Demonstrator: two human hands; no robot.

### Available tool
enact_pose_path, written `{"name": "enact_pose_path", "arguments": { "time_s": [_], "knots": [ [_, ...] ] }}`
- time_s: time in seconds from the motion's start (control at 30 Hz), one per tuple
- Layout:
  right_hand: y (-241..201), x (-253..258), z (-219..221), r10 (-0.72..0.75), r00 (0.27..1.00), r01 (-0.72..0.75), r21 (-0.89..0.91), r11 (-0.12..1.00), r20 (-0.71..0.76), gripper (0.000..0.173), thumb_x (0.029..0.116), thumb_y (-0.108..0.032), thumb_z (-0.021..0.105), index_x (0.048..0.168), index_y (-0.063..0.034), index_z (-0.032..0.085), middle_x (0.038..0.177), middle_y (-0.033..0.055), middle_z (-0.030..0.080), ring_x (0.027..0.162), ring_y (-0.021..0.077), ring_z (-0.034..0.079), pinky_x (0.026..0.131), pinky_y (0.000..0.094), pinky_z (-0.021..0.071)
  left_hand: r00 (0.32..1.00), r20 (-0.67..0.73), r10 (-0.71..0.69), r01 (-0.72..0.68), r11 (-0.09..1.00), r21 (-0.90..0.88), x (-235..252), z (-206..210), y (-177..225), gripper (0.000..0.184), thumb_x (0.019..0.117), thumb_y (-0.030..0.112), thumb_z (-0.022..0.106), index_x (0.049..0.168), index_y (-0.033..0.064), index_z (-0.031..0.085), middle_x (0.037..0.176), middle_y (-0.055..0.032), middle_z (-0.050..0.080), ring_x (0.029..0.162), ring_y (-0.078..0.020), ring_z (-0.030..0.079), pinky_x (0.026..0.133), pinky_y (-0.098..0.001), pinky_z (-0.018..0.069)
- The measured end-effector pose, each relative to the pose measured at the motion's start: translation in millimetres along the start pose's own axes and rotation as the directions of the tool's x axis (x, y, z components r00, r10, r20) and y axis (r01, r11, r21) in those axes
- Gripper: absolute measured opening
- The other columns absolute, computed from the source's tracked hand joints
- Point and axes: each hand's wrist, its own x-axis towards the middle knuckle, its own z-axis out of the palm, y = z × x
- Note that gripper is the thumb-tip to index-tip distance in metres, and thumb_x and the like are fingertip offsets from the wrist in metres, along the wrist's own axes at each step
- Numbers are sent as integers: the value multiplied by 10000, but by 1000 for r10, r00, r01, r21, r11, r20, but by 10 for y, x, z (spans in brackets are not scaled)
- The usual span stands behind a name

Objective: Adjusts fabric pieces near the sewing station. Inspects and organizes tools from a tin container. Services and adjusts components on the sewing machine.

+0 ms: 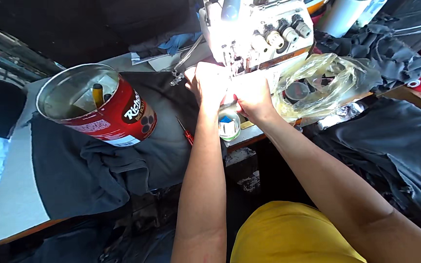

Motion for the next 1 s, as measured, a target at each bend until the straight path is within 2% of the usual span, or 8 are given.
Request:
{"name": "enact_pose_path", "arguments": {
  "time_s": [0.17,0.3,0.47,0.63,0.73,0.8,0.9,1.0],
  "knots": [
    [46,6,27,-54,998,56,69,996,-34,20,918,33,639,921,14,644,588,55,563,365,78,485,352,224,449,1000,-7,8,-8,1000,-4,-11,3,-6,283,901,438,716,981,174,781,1174,-68,679,1286,-310,483,1013,-570,338],
    [90,11,55,-76,995,82,108,991,-64,120,898,39,665,1017,28,655,580,48,559,367,85,500,353,236,472,1000,-11,17,-16,1000,4,-8,7,-7,268,905,427,709,977,180,783,1155,-59,686,1276,-308,491,1006,-570,346],
    [131,19,81,-108,990,120,139,983,-89,82,887,36,678,952,10,637,553,28,534,362,81,490,348,244,466,1000,-10,14,-14,999,40,-1,13,-9,300,904,445,708,1001,170,776,1174,-70,682,1287,-314,487,1006,-571,347],
    [139,22,93,-114,990,125,134,983,-86,89,886,43,672,959,7,636,569,34,540,365,83,486,349,243,464,1000,-6,1,-1,999,33,0,6,-15,308,904,463,707,994,176,773,1179,-68,674,1281,-305,489,1017,-568,342],
    [157,33,54,-112,991,120,110,987,-75,136,878,34,689,1008,9,659,612,42,581,383,82,501,361,239,471,1000,0,13,-13,1000,20,-8,28,-6,297,892,436,731,1010,166,776,1182,-74,671,1278,-312,491,1035,-559,348],
    [179,49,52,-126,990,131,93,987,-58,134,863,26,696,986,-12,659,616,23,587,400,75,505,373,240,468,999,-1,48,-48,999,-18,-16,12,-48,271,903,381,735,1042,150,768,1203,-85,674,1298,-327,492,1070,-562,352],
    [164,33,71,-140,988,146,123,981,-62,127,856,65,676,953,-8,639,590,4,571,384,54,485,362,216,448,970,-144,195,-219,960,-176,-100,-94,-193,182,915,186,724,1062,108,799,1162,-104,731,1211,-270,605,1090,-500,366],
    [146,21,78,-137,988,145,140,979,-66,99,866,61,665,895,-26,628,570,-5,564,367,55,475,342,213,437,887,-401,230,-360,888,-288,-437,-277,-545,193,937,100,681,1102,59,773,1137,-133,709,1120,-230,637,960,-389,498]
  ]
}}
